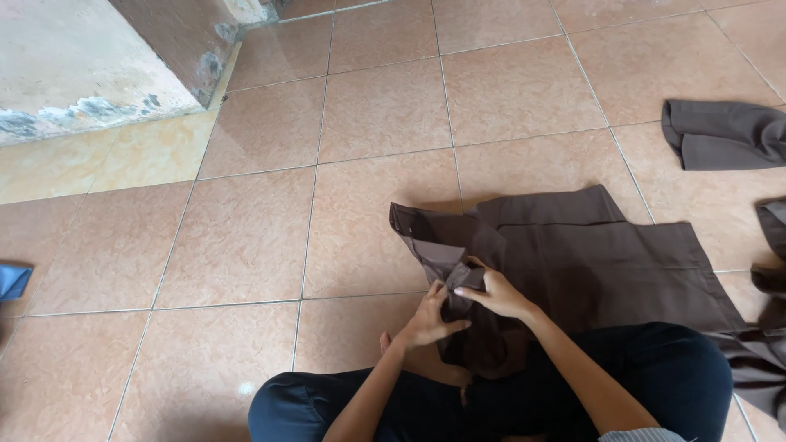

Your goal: Folding brown pants into neat rectangles and stacking them on the floor

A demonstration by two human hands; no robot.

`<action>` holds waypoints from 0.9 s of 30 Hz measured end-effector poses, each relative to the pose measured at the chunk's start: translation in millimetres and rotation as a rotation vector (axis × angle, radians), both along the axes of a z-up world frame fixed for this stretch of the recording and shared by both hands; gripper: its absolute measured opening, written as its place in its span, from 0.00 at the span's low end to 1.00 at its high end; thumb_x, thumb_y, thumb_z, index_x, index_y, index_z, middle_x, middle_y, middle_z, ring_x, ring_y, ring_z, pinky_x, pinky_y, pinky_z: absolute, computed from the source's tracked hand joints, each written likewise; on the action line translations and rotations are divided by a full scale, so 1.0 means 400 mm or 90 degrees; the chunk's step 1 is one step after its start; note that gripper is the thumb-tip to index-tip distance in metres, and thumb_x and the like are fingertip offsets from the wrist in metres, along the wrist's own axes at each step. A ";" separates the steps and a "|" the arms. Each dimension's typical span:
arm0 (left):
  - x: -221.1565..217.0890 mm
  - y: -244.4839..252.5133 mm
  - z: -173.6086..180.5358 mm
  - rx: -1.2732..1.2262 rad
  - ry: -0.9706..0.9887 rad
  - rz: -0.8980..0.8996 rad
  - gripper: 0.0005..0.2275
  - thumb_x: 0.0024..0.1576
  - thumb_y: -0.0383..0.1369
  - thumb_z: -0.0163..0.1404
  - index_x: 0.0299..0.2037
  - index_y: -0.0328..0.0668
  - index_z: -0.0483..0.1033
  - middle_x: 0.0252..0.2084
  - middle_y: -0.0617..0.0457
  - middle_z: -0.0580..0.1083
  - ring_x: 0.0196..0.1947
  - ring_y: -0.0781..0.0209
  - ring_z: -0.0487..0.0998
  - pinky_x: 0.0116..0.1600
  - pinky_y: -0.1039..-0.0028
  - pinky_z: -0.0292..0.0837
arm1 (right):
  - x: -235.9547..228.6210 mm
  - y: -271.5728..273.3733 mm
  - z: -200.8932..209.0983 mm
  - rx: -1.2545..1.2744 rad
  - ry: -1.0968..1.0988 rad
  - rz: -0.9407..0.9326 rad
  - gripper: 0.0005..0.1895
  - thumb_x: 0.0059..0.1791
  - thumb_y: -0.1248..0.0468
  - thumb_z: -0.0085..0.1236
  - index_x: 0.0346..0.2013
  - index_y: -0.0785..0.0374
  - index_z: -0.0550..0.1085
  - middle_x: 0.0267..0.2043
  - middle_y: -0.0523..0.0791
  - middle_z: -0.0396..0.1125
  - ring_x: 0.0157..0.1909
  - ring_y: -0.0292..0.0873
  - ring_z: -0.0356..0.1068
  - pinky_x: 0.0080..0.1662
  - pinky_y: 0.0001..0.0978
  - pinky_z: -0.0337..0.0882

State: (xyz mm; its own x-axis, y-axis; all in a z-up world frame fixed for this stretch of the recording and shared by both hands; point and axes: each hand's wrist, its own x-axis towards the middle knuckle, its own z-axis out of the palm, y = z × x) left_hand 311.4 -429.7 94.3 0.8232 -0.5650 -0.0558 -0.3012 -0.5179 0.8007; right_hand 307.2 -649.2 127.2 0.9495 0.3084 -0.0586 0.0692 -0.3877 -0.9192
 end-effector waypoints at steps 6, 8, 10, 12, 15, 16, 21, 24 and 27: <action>0.105 0.080 0.092 -0.401 0.401 0.356 0.46 0.63 0.66 0.30 0.69 0.20 0.55 0.69 0.20 0.58 0.70 0.23 0.60 0.71 0.41 0.57 | -0.026 0.073 0.029 0.067 -0.149 -0.050 0.23 0.43 0.64 0.71 0.52 0.58 0.77 0.48 0.49 0.76 0.56 0.50 0.74 0.60 0.43 0.69; 0.130 0.128 0.067 -0.433 0.490 0.476 0.48 0.60 0.65 0.42 0.75 0.29 0.38 0.75 0.22 0.48 0.72 0.20 0.53 0.68 0.39 0.58 | -0.082 0.146 0.143 0.042 -0.100 0.089 0.23 0.42 0.68 0.70 0.51 0.60 0.77 0.49 0.48 0.74 0.54 0.50 0.74 0.55 0.43 0.72; 0.105 0.105 0.186 -0.404 0.461 0.471 0.49 0.57 0.61 0.51 0.75 0.29 0.41 0.75 0.24 0.49 0.73 0.23 0.53 0.71 0.43 0.57 | -0.107 0.166 0.133 0.028 -0.060 0.159 0.23 0.44 0.70 0.67 0.54 0.62 0.76 0.53 0.50 0.72 0.57 0.53 0.72 0.56 0.44 0.71; 0.112 0.112 0.120 -0.373 0.434 0.466 0.51 0.53 0.56 0.60 0.75 0.29 0.44 0.75 0.25 0.50 0.74 0.26 0.52 0.73 0.48 0.55 | -0.116 0.179 0.131 0.015 -0.017 0.228 0.23 0.46 0.72 0.63 0.57 0.64 0.74 0.57 0.52 0.70 0.60 0.56 0.70 0.58 0.45 0.71; 0.144 0.136 -0.084 -0.368 0.231 0.466 0.25 0.50 0.18 0.49 0.62 0.34 0.69 0.49 0.42 0.79 0.44 0.52 0.79 0.52 0.71 0.74 | -0.092 0.163 0.118 -0.131 0.077 0.376 0.39 0.37 0.64 0.71 0.62 0.62 0.69 0.61 0.42 0.69 0.60 0.46 0.69 0.62 0.39 0.68; 0.138 0.125 -0.040 -0.347 0.270 0.425 0.27 0.53 0.22 0.55 0.66 0.32 0.65 0.56 0.37 0.75 0.55 0.44 0.75 0.59 0.62 0.70 | -0.076 0.143 0.099 -0.051 0.044 0.315 0.38 0.40 0.59 0.72 0.62 0.64 0.68 0.58 0.51 0.70 0.58 0.54 0.71 0.57 0.46 0.71; 0.145 0.142 -0.022 -0.413 0.249 0.217 0.26 0.53 0.24 0.63 0.64 0.43 0.75 0.55 0.45 0.79 0.56 0.54 0.78 0.63 0.63 0.70 | 0.064 0.024 0.026 -0.021 -0.211 -0.157 0.43 0.44 0.56 0.71 0.69 0.61 0.60 0.56 0.50 0.61 0.56 0.52 0.71 0.54 0.43 0.72; 0.112 0.133 0.048 -0.328 0.235 0.089 0.22 0.51 0.27 0.66 0.57 0.39 0.79 0.53 0.44 0.80 0.56 0.54 0.77 0.65 0.63 0.68 | 0.106 -0.039 0.035 -0.110 -0.189 -0.223 0.61 0.41 0.63 0.72 0.79 0.57 0.41 0.74 0.59 0.36 0.75 0.69 0.40 0.71 0.66 0.44; 0.061 0.086 0.217 -0.263 0.149 -0.052 0.16 0.53 0.22 0.59 0.53 0.40 0.82 0.49 0.44 0.81 0.54 0.52 0.78 0.64 0.63 0.66 | 0.133 -0.069 -0.114 -0.116 -0.202 -0.121 0.47 0.40 0.69 0.69 0.72 0.53 0.61 0.81 0.52 0.31 0.79 0.65 0.27 0.67 0.69 0.37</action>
